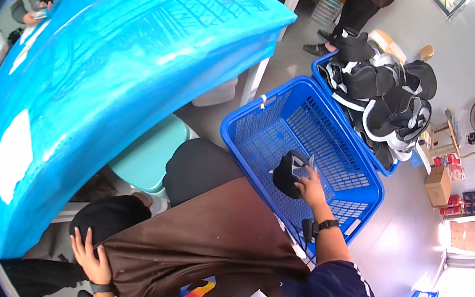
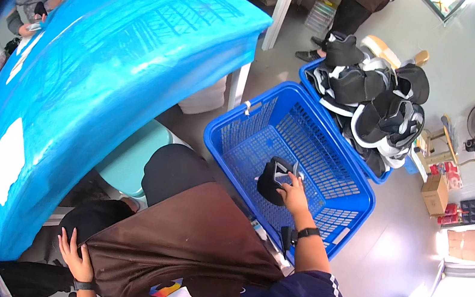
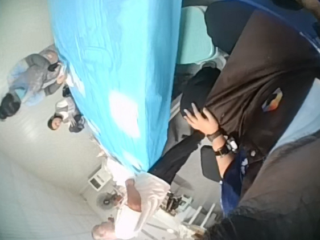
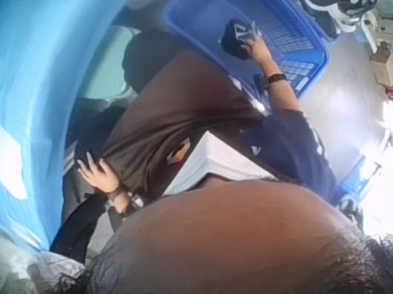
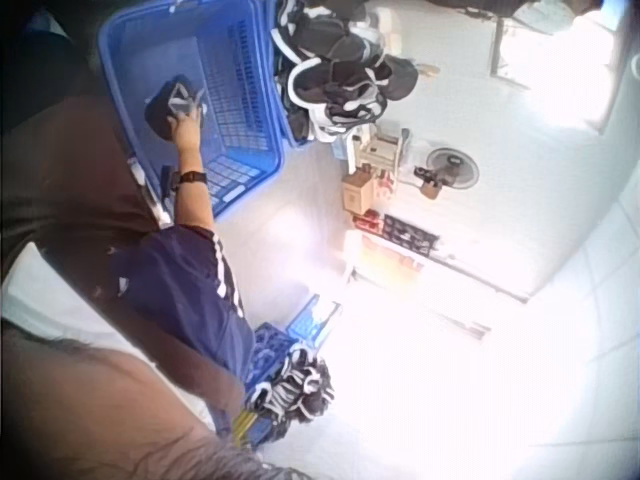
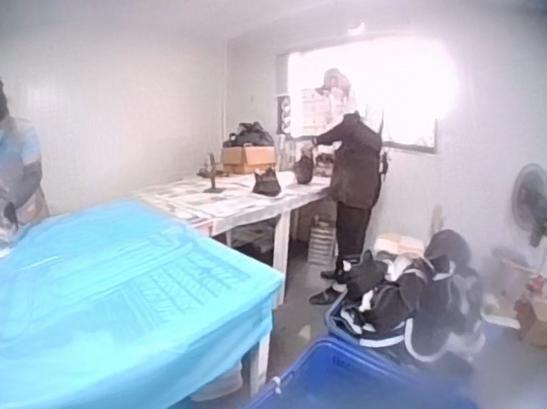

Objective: Attaching internal foam pads to the interior of a sneaker upper.

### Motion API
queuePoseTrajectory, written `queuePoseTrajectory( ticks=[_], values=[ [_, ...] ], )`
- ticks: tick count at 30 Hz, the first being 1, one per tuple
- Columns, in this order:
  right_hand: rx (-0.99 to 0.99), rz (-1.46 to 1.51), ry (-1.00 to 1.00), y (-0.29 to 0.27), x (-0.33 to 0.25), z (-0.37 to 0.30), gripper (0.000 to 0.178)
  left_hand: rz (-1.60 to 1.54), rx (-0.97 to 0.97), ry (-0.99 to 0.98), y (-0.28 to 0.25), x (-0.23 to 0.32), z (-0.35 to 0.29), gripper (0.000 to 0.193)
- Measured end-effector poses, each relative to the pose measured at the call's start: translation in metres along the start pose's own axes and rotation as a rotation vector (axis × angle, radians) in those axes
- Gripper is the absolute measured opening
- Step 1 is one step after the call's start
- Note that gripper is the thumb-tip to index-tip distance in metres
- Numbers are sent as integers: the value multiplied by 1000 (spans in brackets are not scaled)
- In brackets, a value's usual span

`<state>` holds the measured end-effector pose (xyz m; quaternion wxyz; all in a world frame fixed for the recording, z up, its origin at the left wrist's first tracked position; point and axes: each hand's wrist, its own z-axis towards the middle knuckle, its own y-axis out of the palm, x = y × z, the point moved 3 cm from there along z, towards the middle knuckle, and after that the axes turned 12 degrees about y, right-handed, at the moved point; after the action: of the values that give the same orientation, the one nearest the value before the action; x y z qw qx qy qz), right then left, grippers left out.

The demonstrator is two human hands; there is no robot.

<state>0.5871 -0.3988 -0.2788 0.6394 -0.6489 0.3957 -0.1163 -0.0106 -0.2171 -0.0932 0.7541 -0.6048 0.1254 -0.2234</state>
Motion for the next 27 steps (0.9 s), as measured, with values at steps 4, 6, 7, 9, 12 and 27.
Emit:
queuePoseTrajectory(
  ticks=[4,6,7,9,12,27],
  values=[
    [-67,116,49,31,8,24,23,22,-54,-7,2,1,7,43],
    [-24,82,35,39,1,28,23,34,-72,-6,1,5,8,43],
    [31,45,19,46,3,30,23,38,-77,-2,1,5,9,43],
    [14,29,10,59,11,26,22,53,-88,8,0,4,9,43],
    [-17,86,-36,87,40,13,17,68,-99,18,-1,7,13,44],
    [-763,-716,565,176,175,-77,35,126,-179,151,0,44,60,46]
  ],
)
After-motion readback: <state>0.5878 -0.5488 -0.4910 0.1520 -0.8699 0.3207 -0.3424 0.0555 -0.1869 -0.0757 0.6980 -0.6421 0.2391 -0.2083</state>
